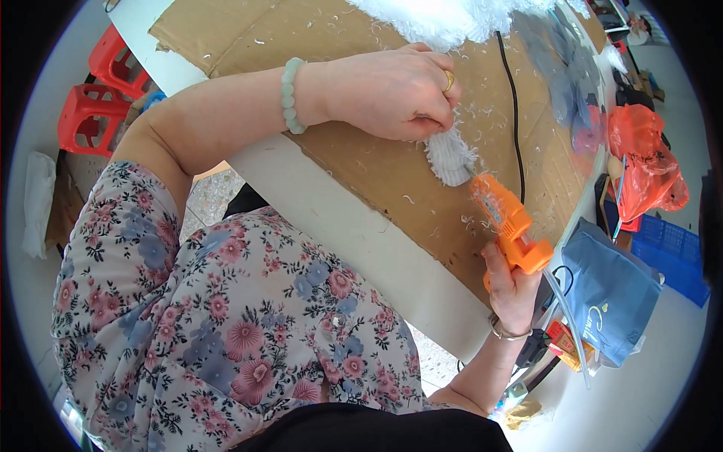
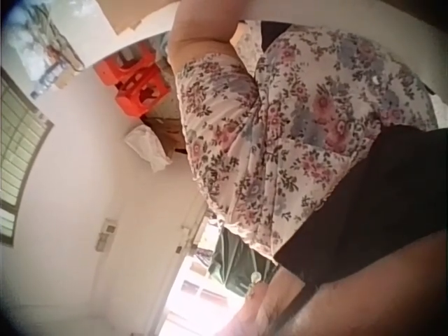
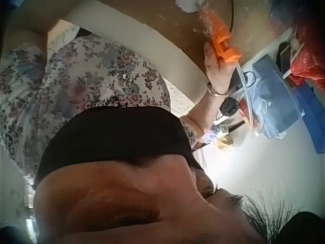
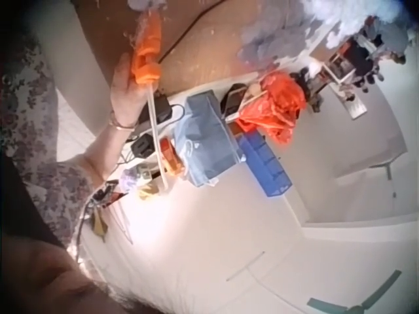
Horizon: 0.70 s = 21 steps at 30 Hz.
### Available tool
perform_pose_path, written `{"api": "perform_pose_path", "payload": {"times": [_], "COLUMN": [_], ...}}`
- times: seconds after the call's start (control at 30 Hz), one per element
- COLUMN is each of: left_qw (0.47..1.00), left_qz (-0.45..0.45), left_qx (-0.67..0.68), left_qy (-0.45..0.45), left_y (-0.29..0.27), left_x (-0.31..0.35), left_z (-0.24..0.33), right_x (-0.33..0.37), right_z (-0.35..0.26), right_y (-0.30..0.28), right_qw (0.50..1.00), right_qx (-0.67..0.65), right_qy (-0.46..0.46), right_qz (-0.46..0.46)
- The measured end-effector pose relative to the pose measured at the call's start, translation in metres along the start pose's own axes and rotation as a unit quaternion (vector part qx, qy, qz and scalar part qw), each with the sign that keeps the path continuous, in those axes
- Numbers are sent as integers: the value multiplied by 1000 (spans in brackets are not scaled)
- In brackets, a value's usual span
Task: The recorder uses a hot glue gun to attach white fiberfill stuffing to a piece of cardboard.
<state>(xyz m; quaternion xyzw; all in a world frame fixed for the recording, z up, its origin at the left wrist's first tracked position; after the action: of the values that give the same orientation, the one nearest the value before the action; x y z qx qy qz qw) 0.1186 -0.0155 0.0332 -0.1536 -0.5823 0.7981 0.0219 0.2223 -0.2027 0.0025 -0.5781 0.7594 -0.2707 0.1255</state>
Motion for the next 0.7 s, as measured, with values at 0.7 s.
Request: {"api": "perform_pose_path", "payload": {"times": [0.7], "left_qw": [999], "left_qz": [39], "left_qx": [1], "left_qy": [-7], "left_y": [-6], "left_x": [1], "left_z": [-6], "right_x": [-10], "right_z": [-5], "right_y": [14], "right_qw": [998], "right_qx": [-31], "right_qy": [-16], "right_qz": [-44]}}
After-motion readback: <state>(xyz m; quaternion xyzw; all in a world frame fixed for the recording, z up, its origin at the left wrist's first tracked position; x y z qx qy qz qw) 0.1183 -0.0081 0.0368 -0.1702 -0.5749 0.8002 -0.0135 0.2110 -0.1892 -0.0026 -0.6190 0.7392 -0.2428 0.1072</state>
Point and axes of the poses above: each hand's wrist, its own x-axis away from the middle knuckle, its own y-axis out of the palm, z = x × y, the point moved 9 cm from there along -x, towards the middle knuckle, and after that the axes turned 13 degrees about -z, right-handed, at the moved point
